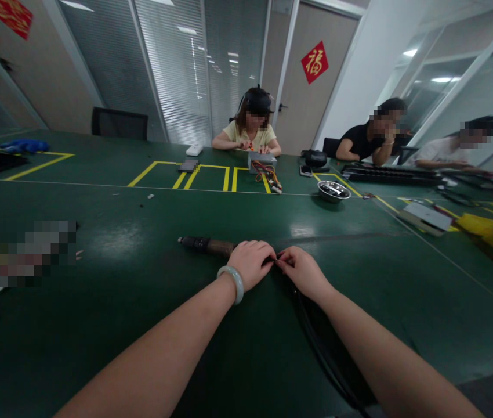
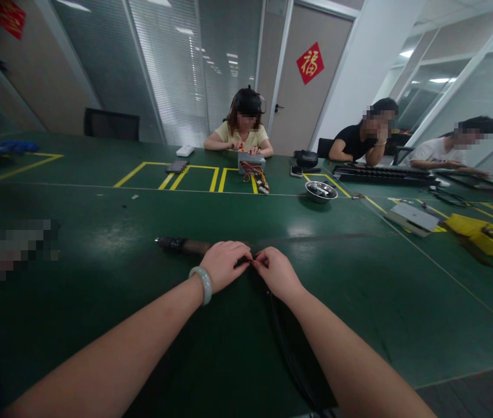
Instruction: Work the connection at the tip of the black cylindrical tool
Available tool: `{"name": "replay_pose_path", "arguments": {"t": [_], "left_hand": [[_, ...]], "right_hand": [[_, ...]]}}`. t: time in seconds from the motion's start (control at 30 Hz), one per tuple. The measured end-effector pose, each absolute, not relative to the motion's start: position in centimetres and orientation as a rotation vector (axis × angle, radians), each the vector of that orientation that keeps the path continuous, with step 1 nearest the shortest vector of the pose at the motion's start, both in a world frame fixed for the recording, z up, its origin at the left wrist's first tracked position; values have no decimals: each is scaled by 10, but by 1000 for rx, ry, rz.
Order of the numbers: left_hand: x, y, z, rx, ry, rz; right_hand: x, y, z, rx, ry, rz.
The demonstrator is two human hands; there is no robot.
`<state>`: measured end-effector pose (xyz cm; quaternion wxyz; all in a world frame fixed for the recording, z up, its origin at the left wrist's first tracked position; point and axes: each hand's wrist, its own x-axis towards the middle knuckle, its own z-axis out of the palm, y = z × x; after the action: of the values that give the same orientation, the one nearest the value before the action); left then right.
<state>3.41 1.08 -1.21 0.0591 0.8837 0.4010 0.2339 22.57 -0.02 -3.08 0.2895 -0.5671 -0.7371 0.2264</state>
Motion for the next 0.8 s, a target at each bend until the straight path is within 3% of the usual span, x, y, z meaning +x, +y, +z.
{"name": "replay_pose_path", "arguments": {"t": [0.6,0.8], "left_hand": [[30,10,-12,2749,1168,739],[24,7,-8,2709,1198,817]], "right_hand": [[230,12,-23,-1551,-2036,394],[301,17,-14,-1872,-1890,224]]}}
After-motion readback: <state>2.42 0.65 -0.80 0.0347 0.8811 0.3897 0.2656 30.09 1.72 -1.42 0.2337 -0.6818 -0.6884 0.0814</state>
